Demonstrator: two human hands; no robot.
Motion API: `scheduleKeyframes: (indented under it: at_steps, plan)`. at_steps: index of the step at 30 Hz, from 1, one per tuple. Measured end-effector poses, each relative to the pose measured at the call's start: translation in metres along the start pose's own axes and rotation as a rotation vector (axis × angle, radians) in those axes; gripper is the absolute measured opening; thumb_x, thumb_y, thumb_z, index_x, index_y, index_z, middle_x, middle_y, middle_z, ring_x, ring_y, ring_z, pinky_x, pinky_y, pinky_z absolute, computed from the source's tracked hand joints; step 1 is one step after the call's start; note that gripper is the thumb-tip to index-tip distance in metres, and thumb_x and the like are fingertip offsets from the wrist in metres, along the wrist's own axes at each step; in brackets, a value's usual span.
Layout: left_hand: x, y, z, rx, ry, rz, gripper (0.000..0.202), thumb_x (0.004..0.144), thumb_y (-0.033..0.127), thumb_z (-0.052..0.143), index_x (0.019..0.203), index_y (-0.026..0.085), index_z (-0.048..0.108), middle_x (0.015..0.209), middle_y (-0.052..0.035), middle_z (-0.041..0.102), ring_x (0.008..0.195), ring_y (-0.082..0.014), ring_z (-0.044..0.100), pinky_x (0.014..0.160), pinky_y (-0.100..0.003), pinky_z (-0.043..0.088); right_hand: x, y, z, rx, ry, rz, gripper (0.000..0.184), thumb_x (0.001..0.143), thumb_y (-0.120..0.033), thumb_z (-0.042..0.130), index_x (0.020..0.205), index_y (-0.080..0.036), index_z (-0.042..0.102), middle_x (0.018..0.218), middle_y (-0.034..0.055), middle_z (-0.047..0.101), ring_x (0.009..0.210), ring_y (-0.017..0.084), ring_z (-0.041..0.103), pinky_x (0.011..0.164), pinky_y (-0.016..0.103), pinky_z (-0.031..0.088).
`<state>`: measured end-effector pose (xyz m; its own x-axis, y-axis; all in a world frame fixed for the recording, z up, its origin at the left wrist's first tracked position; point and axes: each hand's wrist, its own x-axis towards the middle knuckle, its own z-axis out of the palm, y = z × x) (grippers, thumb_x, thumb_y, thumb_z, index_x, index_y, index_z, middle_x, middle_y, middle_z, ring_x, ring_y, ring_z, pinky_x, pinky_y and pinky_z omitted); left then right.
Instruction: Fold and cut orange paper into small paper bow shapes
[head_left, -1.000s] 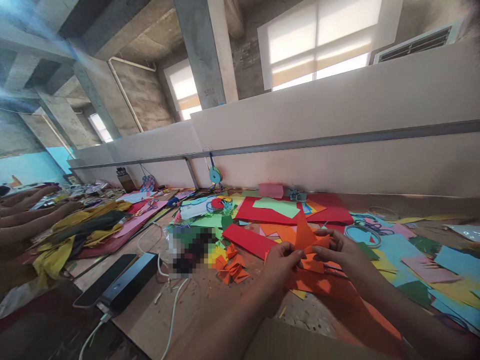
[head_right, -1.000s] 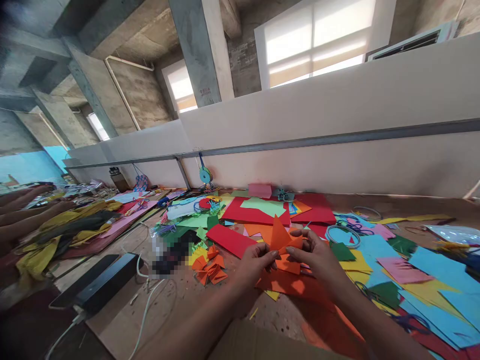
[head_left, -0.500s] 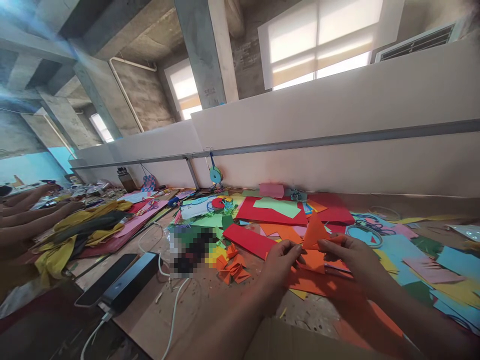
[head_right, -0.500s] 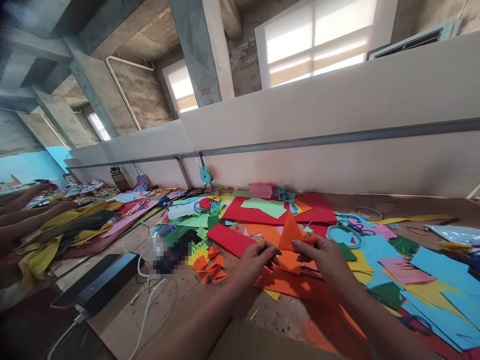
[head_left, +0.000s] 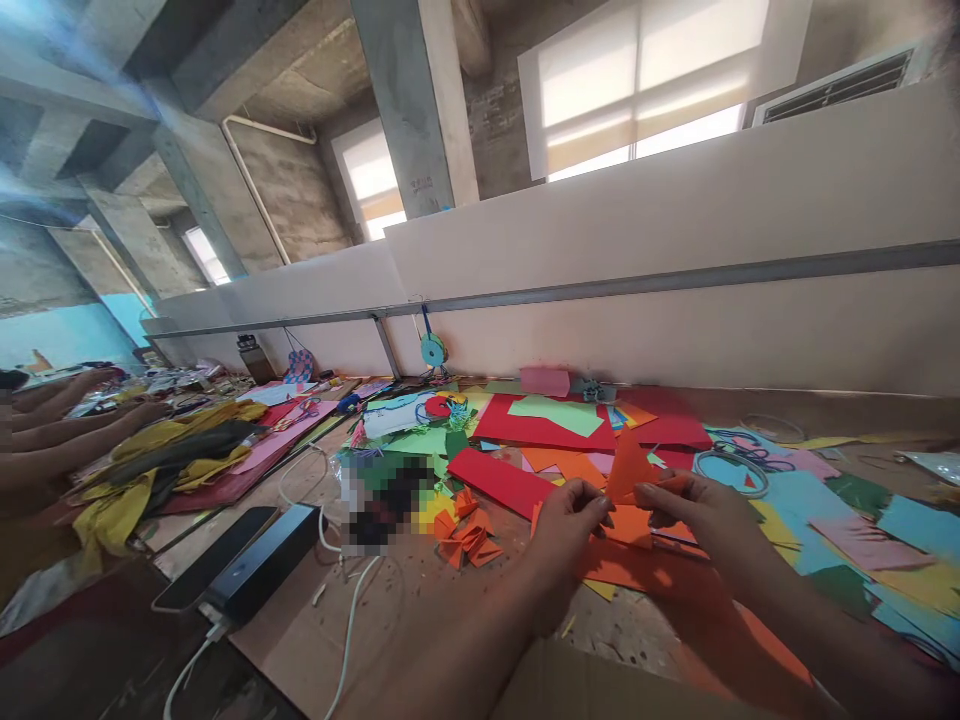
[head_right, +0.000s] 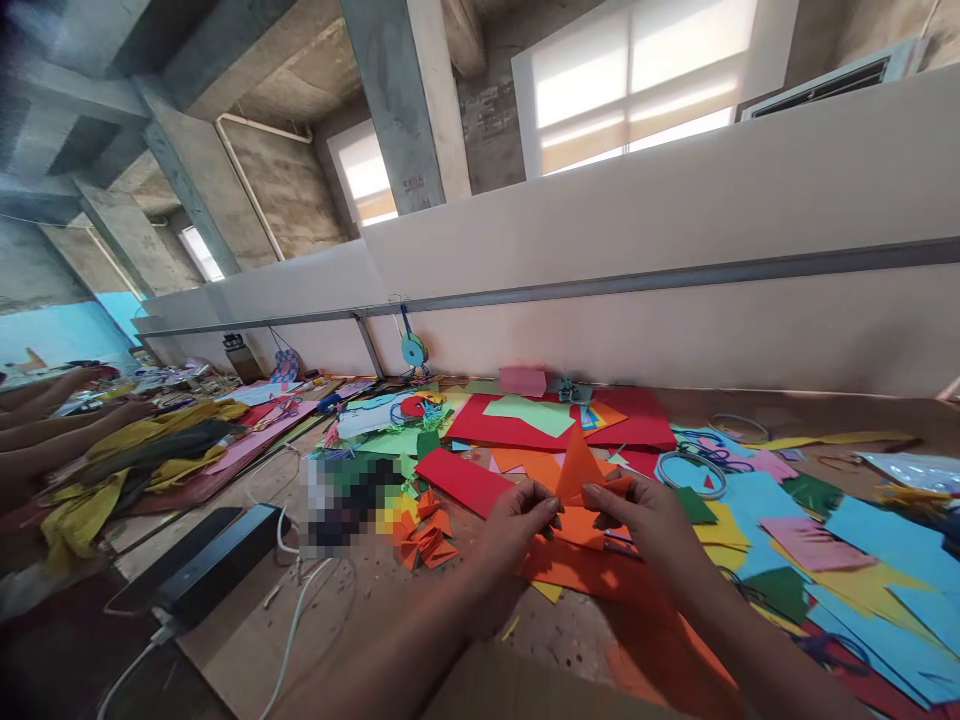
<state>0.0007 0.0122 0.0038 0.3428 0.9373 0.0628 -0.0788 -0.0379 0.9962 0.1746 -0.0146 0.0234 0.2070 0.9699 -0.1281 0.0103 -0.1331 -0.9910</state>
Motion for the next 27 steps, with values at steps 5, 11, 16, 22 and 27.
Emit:
scheduleKeyframes:
  at_steps: [5,11,16,22,27]
  plan:
    - [-0.003,-0.001,0.007,-0.056,-0.029,-0.015,0.035,0.074,0.048,0.066,0.074,0.015,0.055,0.069,-0.0008,0.053,0.065,-0.0137,0.048,0.061,-0.025,0.035,0.003,0.007,0.004,0.046,-0.102,-0.074,0.034,0.058,-0.048,0.083,0.061,-0.020,0.064,0.063,-0.0002,0.066,0.059,0.016,0.061,0.058,0.027,0.050]
    - [-0.003,0.001,0.008,-0.082,-0.019,-0.010,0.032,0.073,0.045,0.067,0.071,0.015,0.054,0.061,0.0013,0.049,0.059,-0.0123,0.045,0.056,-0.024,0.032,0.001,0.003,0.005,0.026,-0.124,-0.011,0.033,0.058,-0.043,0.083,0.065,-0.021,0.060,0.065,-0.0003,0.068,0.053,0.014,0.059,0.053,0.027,0.048]
    - [0.002,-0.002,0.009,-0.015,-0.010,-0.015,0.033,0.070,0.046,0.066,0.067,0.017,0.051,0.056,0.0011,0.050,0.054,-0.0121,0.046,0.052,-0.023,0.032,0.000,-0.005,0.001,-0.014,-0.084,-0.059,0.031,0.061,-0.041,0.080,0.073,-0.023,0.058,0.067,-0.0016,0.066,0.052,0.013,0.056,0.051,0.027,0.047]
    - [0.007,-0.009,0.013,0.027,0.003,-0.017,0.032,0.071,0.047,0.064,0.069,0.016,0.056,0.054,0.0007,0.053,0.050,-0.0116,0.046,0.051,-0.024,0.033,0.004,-0.002,-0.003,-0.109,-0.083,-0.135,0.030,0.064,-0.041,0.078,0.079,-0.022,0.060,0.063,-0.0030,0.064,0.050,0.014,0.055,0.049,0.027,0.043]
    - [0.008,-0.004,0.004,-0.008,0.004,-0.050,0.038,0.071,0.052,0.066,0.067,0.016,0.056,0.053,0.0008,0.053,0.047,-0.0102,0.045,0.050,-0.023,0.034,0.013,-0.005,-0.017,-0.045,-0.006,-0.219,0.037,0.067,-0.051,0.076,0.086,-0.021,0.067,0.067,0.0008,0.064,0.058,0.017,0.058,0.054,0.029,0.047]
